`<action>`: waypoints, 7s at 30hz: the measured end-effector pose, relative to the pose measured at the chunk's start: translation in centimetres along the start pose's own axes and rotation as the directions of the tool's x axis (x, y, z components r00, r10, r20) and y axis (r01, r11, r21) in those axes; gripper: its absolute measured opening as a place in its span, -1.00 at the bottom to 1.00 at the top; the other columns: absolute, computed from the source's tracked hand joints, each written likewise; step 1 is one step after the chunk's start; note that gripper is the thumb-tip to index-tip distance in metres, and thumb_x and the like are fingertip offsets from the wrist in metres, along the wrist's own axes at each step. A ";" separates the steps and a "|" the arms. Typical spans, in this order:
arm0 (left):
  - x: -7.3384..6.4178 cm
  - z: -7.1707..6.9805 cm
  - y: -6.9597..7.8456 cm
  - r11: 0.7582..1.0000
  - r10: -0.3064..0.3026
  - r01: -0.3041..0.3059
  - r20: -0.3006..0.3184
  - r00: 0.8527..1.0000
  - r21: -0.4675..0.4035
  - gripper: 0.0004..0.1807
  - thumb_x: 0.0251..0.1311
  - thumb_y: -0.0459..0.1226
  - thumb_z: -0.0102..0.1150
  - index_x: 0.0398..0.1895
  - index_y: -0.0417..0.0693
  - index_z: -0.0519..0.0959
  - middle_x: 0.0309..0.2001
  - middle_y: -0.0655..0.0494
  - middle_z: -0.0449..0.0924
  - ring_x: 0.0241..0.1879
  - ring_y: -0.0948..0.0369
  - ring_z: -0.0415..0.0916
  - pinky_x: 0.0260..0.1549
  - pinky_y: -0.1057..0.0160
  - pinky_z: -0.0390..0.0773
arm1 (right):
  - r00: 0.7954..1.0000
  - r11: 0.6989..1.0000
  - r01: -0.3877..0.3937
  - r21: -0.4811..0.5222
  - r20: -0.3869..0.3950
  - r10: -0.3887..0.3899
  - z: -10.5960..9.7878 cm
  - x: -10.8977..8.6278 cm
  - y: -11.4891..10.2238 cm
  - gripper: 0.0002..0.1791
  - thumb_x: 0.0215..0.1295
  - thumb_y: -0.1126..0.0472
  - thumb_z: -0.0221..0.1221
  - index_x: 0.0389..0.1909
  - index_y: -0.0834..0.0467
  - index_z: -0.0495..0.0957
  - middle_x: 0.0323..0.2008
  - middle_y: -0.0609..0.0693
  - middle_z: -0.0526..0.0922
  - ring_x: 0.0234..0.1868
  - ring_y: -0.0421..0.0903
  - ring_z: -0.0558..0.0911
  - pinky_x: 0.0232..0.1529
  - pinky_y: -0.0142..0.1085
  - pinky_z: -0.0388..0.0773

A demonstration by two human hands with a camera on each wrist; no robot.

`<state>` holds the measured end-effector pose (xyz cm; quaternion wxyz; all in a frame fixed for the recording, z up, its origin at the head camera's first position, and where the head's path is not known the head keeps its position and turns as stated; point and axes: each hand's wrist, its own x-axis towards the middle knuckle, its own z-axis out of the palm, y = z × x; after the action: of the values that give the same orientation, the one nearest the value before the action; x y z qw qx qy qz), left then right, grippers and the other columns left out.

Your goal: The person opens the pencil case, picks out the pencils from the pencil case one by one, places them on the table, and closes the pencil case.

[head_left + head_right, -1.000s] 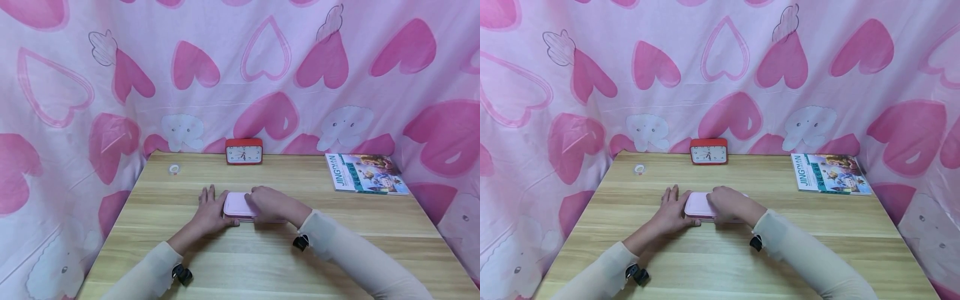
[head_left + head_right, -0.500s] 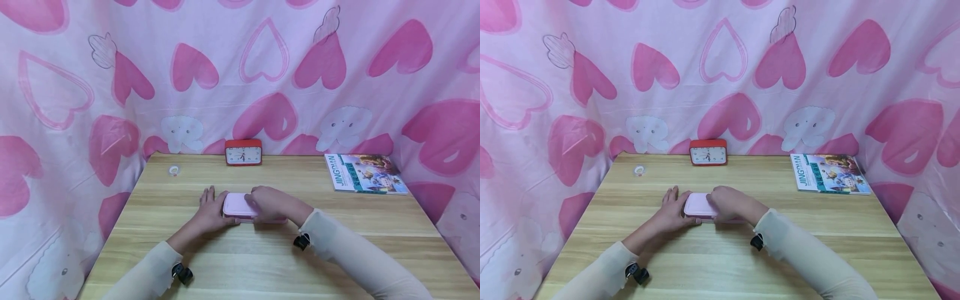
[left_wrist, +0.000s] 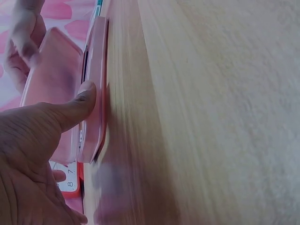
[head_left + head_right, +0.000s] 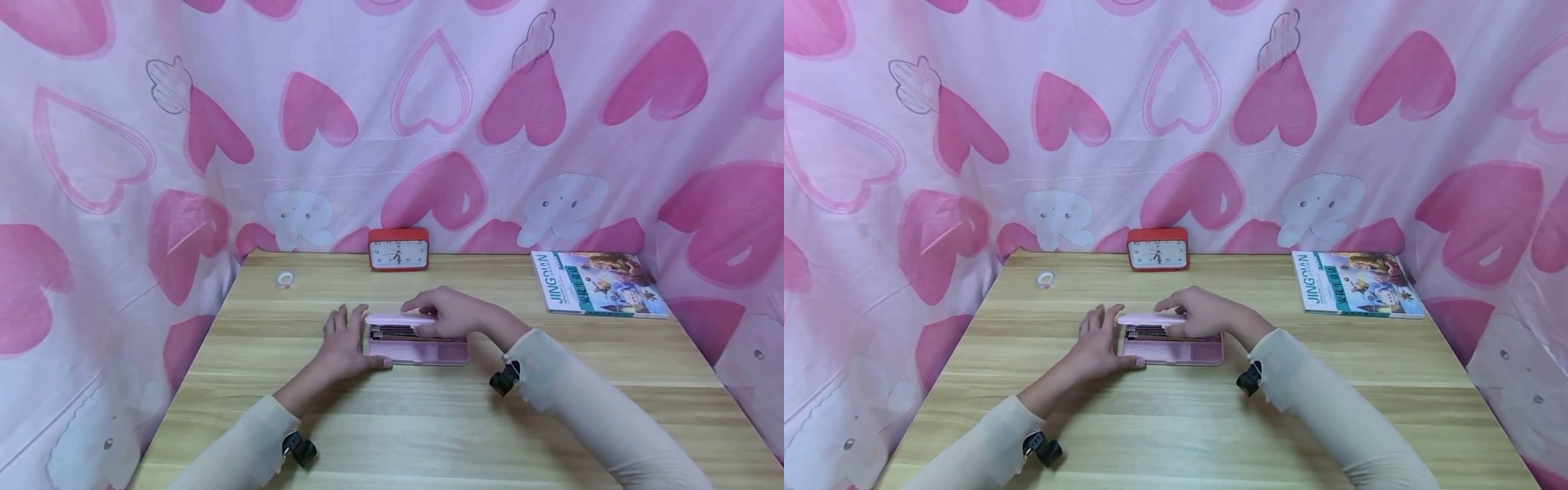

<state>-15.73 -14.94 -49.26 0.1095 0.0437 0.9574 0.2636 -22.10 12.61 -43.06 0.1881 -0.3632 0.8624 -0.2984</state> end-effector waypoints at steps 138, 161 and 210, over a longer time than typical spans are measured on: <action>3.4 -1.2 -1.8 0.977 0.201 -0.210 0.193 0.960 0.025 0.58 -0.05 0.51 0.55 0.86 0.04 -0.12 0.86 0.01 -0.17 0.86 -0.04 -0.37 0.82 -0.17 -0.26 | 0.955 0.871 -0.096 -0.482 -0.292 -0.056 4.2 -1.2 2.4 -0.93 0.50 0.18 0.42 -0.12 -0.05 0.72 -0.09 -0.10 0.65 0.01 -0.05 0.58 0.11 0.06 0.50; 3.1 -1.3 -1.6 0.981 0.188 -0.194 0.199 0.962 0.010 0.56 -0.06 0.47 0.57 0.86 0.07 -0.09 0.86 0.03 -0.16 0.86 -0.03 -0.37 0.82 -0.20 -0.26 | 0.892 0.919 -0.266 -0.291 -0.435 0.121 -0.7 -8.6 8.6 -0.88 0.47 0.26 0.43 -0.10 -0.03 0.78 -0.10 -0.07 0.75 0.04 0.03 0.54 0.02 0.00 0.32; 3.2 -1.4 -1.6 0.980 0.194 -0.200 0.204 0.960 0.009 0.57 -0.06 0.48 0.57 0.86 0.05 -0.11 0.86 0.02 -0.17 0.86 -0.02 -0.39 0.82 -0.18 -0.29 | 0.875 0.890 -0.369 -0.268 -0.422 0.236 -1.2 -13.2 13.5 -0.88 0.46 0.16 0.44 -0.06 0.04 0.80 -0.14 -0.01 0.67 -0.06 0.04 0.48 -0.11 -0.04 0.33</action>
<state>-19.18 -16.55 -49.50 0.1787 0.1671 0.9360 0.2531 -20.94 30.32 -49.49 -0.0023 -0.1840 0.9671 -0.1754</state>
